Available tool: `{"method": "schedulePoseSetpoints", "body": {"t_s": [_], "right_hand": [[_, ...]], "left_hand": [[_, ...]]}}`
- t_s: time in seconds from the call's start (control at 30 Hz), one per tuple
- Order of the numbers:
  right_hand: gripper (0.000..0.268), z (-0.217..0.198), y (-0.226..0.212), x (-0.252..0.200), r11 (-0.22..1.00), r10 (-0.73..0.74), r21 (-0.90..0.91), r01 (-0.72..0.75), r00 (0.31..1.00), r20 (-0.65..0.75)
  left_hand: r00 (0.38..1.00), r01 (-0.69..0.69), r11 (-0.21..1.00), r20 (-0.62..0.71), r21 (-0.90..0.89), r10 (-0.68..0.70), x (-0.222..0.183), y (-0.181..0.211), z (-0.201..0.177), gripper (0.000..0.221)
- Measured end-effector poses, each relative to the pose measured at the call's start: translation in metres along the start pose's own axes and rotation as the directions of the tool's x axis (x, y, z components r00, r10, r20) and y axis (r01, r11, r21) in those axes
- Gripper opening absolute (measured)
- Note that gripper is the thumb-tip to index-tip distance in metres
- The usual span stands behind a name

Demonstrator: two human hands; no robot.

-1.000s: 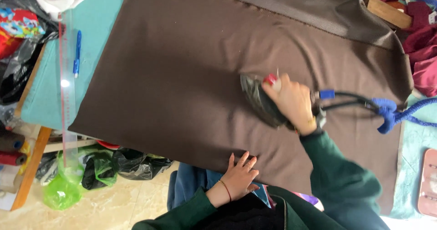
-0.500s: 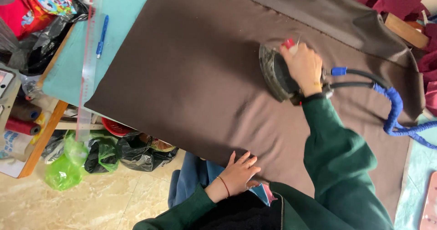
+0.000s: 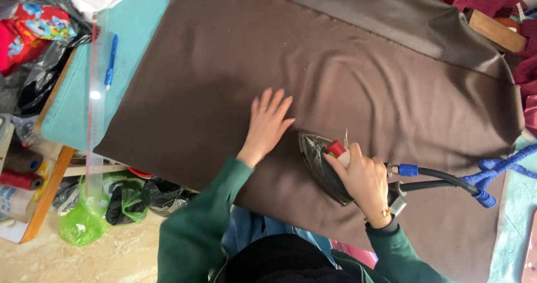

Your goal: Ironing a large piece of brown fabric on a work table, smoothing and repositioning it as needed.

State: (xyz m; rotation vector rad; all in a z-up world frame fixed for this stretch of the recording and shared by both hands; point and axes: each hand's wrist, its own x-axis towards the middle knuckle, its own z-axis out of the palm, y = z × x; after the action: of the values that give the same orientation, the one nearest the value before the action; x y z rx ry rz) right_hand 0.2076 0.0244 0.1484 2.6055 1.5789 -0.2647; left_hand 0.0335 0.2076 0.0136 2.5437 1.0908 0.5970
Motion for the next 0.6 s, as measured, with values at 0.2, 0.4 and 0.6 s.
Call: {"method": "schedulePoseSetpoints", "body": {"t_s": [0.2, 0.4, 0.6], "right_hand": [[0.062, 0.013, 0.006, 0.017, 0.999, -0.004, -0.034, 0.000, 0.993, -0.118], [0.060, 0.011, 0.007, 0.029, 1.000, -0.021, -0.021, 0.017, 0.986, -0.168], [0.062, 0.013, 0.000, 0.054, 0.990, -0.116, -0.111, 0.089, 0.955, -0.274]], "left_hand": [[0.932, -0.351, 0.903, 0.001, 0.249, 0.362, 0.109, -0.034, 0.105, 0.063], [0.936, 0.048, 0.879, -0.328, 0.474, 0.126, 0.142, -0.152, 0.016, 0.059], [0.801, 0.599, 0.731, -0.220, 0.329, -0.557, 0.054, -0.228, -0.056, 0.073]]}}
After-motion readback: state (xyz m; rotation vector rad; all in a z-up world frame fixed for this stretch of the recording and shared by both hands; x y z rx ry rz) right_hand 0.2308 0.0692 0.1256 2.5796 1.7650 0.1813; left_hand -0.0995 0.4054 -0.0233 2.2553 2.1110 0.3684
